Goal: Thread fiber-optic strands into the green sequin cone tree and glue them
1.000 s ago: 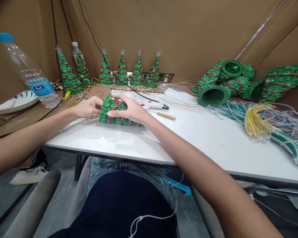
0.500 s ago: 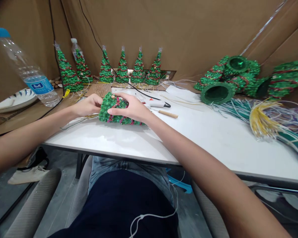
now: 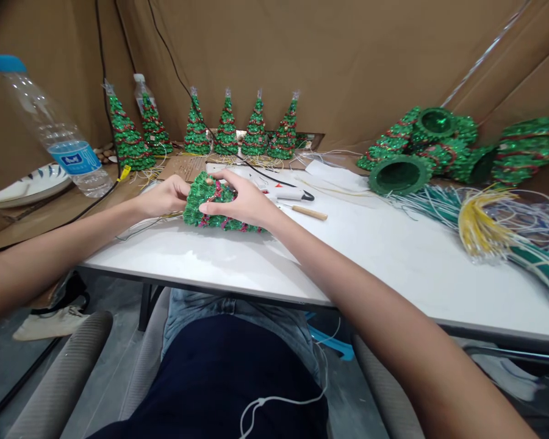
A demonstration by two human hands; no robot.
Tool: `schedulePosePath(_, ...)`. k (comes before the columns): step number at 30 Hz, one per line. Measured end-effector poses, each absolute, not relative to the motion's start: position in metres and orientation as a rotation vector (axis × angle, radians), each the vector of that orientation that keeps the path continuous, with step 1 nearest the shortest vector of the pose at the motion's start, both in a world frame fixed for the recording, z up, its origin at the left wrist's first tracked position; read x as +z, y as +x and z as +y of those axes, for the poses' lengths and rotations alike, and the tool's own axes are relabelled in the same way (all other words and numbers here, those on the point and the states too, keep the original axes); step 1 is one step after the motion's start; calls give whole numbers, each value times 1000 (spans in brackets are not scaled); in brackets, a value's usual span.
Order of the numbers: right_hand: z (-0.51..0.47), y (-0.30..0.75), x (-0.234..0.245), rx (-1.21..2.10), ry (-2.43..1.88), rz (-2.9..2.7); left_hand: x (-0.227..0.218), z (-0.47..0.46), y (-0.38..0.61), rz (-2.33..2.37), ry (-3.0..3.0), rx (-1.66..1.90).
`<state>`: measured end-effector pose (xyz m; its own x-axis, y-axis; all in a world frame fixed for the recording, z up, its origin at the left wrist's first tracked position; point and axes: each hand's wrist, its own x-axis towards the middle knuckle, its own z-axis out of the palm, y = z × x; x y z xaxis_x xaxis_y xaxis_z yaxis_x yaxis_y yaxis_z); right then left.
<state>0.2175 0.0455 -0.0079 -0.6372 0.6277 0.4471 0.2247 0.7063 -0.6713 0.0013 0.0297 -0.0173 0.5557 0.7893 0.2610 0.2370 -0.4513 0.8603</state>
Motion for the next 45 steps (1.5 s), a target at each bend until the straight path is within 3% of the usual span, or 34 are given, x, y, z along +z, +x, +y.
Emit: schedulePosePath(45, 47, 224, -3, 912, -636, -2253, -15, 31, 4, 881, 1798, 820)
